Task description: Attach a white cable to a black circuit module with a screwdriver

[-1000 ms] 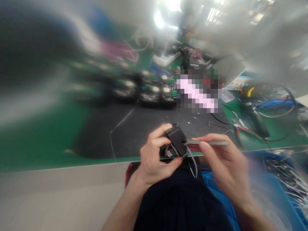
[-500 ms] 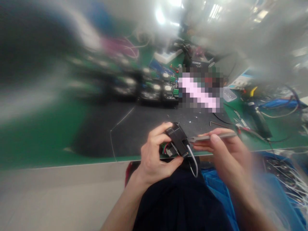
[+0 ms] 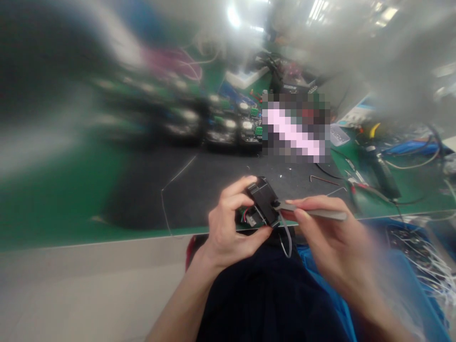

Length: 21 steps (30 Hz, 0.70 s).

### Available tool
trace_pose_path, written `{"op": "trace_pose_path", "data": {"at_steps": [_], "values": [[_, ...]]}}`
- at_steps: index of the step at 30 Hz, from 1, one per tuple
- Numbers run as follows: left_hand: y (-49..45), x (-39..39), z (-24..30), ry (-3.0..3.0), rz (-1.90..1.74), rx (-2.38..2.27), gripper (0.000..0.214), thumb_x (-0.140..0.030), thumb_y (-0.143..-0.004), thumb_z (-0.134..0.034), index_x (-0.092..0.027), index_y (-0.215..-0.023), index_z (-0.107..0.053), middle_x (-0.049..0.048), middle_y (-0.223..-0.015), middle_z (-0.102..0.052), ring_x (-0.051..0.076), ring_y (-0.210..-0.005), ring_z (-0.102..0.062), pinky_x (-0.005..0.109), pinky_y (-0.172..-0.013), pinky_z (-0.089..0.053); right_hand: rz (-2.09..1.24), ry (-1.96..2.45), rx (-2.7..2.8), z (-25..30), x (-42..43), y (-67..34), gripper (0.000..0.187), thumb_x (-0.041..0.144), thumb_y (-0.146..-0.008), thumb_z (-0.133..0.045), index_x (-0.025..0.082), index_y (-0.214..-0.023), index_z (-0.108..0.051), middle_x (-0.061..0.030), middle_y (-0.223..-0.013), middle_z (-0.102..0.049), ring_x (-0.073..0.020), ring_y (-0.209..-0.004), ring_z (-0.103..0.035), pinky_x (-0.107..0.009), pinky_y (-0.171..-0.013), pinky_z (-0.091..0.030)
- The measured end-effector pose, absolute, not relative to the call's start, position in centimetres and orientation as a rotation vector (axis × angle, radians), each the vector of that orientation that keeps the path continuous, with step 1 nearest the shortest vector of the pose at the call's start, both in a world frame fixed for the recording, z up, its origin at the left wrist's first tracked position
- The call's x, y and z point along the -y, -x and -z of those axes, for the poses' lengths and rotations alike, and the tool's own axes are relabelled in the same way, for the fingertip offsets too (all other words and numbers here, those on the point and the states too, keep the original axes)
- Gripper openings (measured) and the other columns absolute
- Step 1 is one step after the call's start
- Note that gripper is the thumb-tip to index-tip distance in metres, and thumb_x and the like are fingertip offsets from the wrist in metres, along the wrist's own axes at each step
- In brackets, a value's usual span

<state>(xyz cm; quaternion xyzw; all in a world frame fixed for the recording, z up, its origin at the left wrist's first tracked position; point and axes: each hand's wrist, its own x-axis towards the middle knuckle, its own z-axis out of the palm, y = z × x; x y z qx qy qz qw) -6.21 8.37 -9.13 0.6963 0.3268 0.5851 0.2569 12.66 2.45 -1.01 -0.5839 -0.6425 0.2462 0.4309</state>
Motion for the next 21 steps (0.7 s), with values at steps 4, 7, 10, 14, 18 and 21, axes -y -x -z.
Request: {"op": "trace_pose_path", "data": {"at_steps": [4,7,10,14,18,21], "values": [[6.1,-8.5,8.9,-1.936,-1.557,-0.889,0.066,-0.014,-0.069,-0.086,-0.022,-0.121,-0.046,0.0161,-0.146,-0.056,0.034,-0.137,-0.055,0.055,-0.109,-0.052,-0.770,1.376,1.455,1.1,-2.8,-12.8,0.016,0.023,-0.102,-0.066,0.020,-0.117,-0.061,-0.0049,-0.116,-0.067,-0.0162,-0.099,-0.073,-0.023,-0.088,-0.066],[6.1,-8.6,8.9,-1.929,-1.551,-0.916,0.066,-0.015,-0.069,-0.086,-0.023,-0.121,-0.046,0.0156,-0.145,-0.056,0.033,-0.136,-0.055,0.054,-0.109,-0.053,-0.840,1.325,1.418,0.8,-3.3,-12.7,0.014,0.025,-0.104,-0.064,0.018,-0.115,-0.059,-0.0064,-0.114,-0.068,-0.0171,-0.098,-0.073,-0.023,-0.087,-0.066],[6.3,-8.5,8.9,-1.891,-1.553,-0.932,0.068,-0.013,-0.068,-0.086,-0.023,-0.122,-0.046,0.0158,-0.145,-0.055,0.033,-0.136,-0.055,0.053,-0.107,-0.054,-0.685,1.387,1.559,0.5,-3.1,-12.5,0.013,0.023,-0.103,-0.066,0.020,-0.114,-0.061,-0.0027,-0.113,-0.068,-0.0114,-0.097,-0.073,-0.014,-0.088,-0.062],[6.5,-8.3,9.0,-1.850,-1.571,-0.921,0.071,-0.010,-0.065,-0.087,-0.022,-0.122,-0.047,0.0163,-0.143,-0.055,0.034,-0.135,-0.056,0.054,-0.108,-0.053,-0.559,1.458,1.662,0.8,-2.6,-12.3,0.017,0.023,-0.100,-0.070,0.024,-0.116,-0.064,0.0003,-0.115,-0.068,-0.0078,-0.098,-0.071,-0.009,-0.089,-0.058],[6.4,-8.2,9.3,-1.838,-1.594,-0.872,0.073,-0.008,-0.065,-0.086,-0.022,-0.124,-0.046,0.0164,-0.142,-0.055,0.035,-0.136,-0.055,0.057,-0.109,-0.053,-1.038,1.357,1.167,1.5,-3.9,-12.6,0.024,0.035,-0.100,-0.071,0.020,-0.113,-0.059,-0.0058,-0.111,-0.069,-0.0188,-0.094,-0.074,-0.029,-0.084,-0.067],[6.2,-8.3,9.3,-1.846,-1.604,-0.844,0.072,-0.009,-0.066,-0.086,-0.022,-0.124,-0.045,0.0162,-0.143,-0.056,0.036,-0.137,-0.054,0.059,-0.111,-0.051,-1.337,1.274,0.888,1.9,-5.5,-13.2,0.037,0.044,-0.095,-0.075,0.017,-0.112,-0.056,-0.0091,-0.104,-0.070,-0.0215,-0.086,-0.074,-0.034,-0.077,-0.067]]}}
